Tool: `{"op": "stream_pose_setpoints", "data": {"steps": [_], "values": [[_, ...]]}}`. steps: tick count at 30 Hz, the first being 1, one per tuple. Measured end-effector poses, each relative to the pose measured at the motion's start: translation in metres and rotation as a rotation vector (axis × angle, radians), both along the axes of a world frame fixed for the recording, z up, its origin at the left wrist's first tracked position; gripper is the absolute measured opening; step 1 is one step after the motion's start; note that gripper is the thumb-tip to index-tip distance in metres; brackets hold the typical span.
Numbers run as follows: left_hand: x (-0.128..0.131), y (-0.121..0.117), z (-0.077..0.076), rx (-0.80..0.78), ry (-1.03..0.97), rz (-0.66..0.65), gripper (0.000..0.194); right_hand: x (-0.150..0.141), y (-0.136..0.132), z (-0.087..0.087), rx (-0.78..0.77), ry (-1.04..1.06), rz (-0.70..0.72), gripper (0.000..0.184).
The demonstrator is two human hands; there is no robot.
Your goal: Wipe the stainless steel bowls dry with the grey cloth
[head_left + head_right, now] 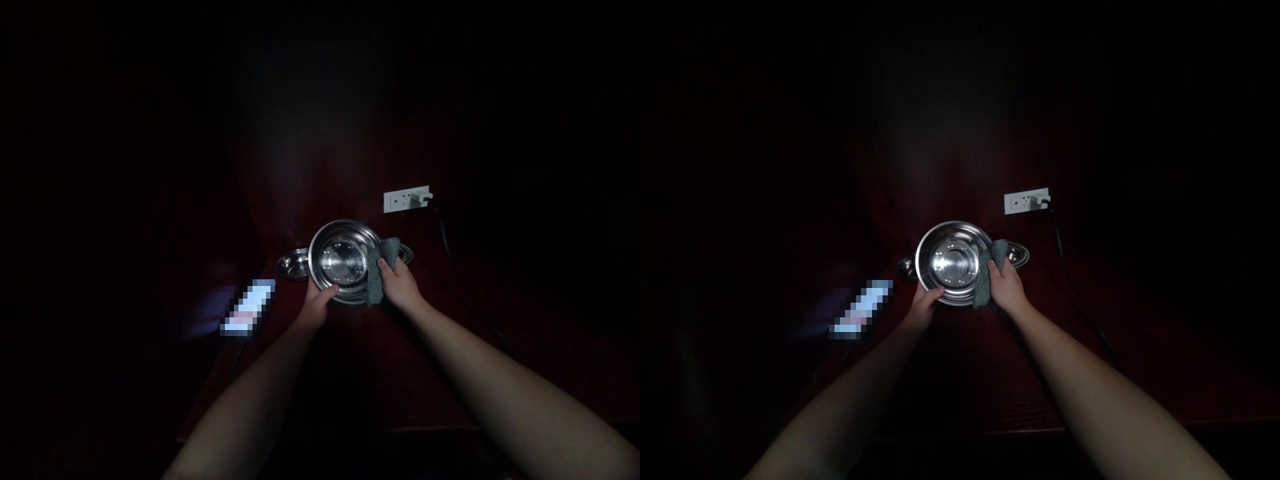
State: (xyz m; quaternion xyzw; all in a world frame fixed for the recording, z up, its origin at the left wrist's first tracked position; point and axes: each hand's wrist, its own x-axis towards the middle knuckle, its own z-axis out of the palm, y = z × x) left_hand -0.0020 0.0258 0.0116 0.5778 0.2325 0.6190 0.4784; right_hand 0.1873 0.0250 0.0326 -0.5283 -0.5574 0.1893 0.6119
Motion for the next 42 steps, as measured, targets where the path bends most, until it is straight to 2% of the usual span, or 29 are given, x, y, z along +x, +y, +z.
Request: {"op": "stream_pose_setpoints", "data": {"steps": [11,18,26,31,42], "values": [[-0.006,0.008,0.006,0.017,-0.044,-0.028,0.074,0.0,-0.001,0.001,0.019,-0.016,0.015,0.042],[-0.006,0.005,0.009,0.0,-0.031,-0.078,0.081,0.001,-0.003,0.006,0.037,-0.014,-0.042,0.04],[0.004,-0.012,0.008,0.087,0.114,-0.034,0.065,0.003,-0.002,0.005,0.058,-0.001,-0.071,0.033],[0.01,-0.017,0.01,0.162,0.201,-0.137,0.054,0.001,-0.002,0.004,0.065,0.007,-0.047,0.037],[0.009,-0.015,0.009,0.186,0.196,-0.111,0.052,-0.001,-0.002,0.004,0.052,0.029,-0.018,0.038]]}}
